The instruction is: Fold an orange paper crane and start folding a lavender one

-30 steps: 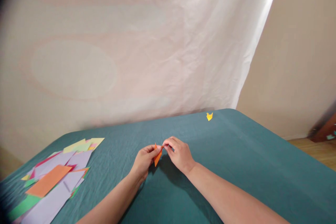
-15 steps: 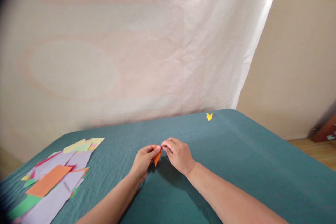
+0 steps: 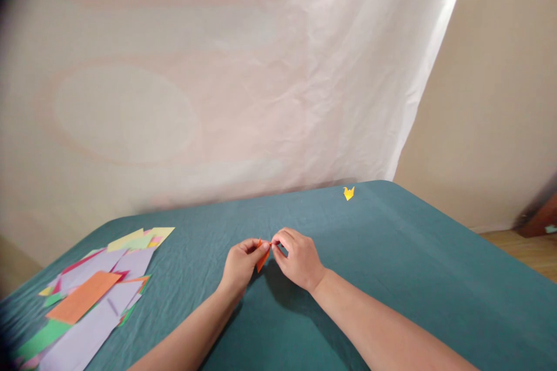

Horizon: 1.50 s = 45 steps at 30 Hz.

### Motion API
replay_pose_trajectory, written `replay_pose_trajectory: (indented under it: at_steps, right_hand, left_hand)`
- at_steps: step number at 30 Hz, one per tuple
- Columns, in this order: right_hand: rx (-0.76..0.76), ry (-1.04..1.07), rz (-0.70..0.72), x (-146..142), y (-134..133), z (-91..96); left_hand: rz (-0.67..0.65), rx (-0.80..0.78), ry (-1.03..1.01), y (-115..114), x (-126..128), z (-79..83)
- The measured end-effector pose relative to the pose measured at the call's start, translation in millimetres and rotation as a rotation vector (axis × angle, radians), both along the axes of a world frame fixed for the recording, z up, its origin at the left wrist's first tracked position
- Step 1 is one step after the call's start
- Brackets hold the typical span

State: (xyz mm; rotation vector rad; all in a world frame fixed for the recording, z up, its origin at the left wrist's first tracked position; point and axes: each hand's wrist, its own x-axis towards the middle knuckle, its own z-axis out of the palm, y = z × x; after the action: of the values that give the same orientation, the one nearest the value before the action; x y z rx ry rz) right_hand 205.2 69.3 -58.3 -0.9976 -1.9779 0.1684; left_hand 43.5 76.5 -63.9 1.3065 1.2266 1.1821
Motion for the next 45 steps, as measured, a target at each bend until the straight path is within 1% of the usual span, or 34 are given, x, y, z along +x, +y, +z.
replay_pose_trajectory:
  at_steps: [5, 10, 14, 18, 21, 28, 33, 36, 39, 45]
  right_hand:
    - [-0.010, 0.013, 0.008, 1, 0, -1.0]
    - [-0.037, 0.047, 0.035, 0, 1, -2.6]
    - [-0.129, 0.151, 0.076, -1, 3, -3.8]
    - [-0.189, 0.213, 0.063, -1, 4, -4.3]
    - [-0.259, 0.256, 0.079, -1, 3, -4.0]
    - [-0.496, 0.351, 0.210, 3, 11, -10.1]
    - [-0.583, 0.414, 0.259, 5, 16, -16.3]
    - [-0.610, 0.430, 0.279, 6, 16, -16.1]
    - [-0.610, 0.430, 0.271, 6, 14, -14.5]
    - [-0.527, 0.392, 0.213, 5, 13, -12.6]
  left_hand:
    - [0.013, 0.011, 0.034, 0, -1, 1.3]
    - [-0.030, 0.016, 0.025, 1, -2, -2.1]
    - [-0.082, -0.003, 0.006, 1, -3, -4.1]
    - [-0.121, -0.033, -0.014, 2, -3, -3.4]
    - [-0.130, -0.056, -0.025, 3, -4, -3.4]
    - [-0.147, -0.114, -0.067, 5, -7, -5.7]
    - [-0.180, -0.135, -0.098, 5, -8, -4.5]
    - [-0.192, -0.144, -0.107, 5, -9, -3.8]
    - [-0.192, -0.143, -0.100, 5, -9, -3.0]
    - [-0.168, -0.124, -0.061, 3, -6, -1.8]
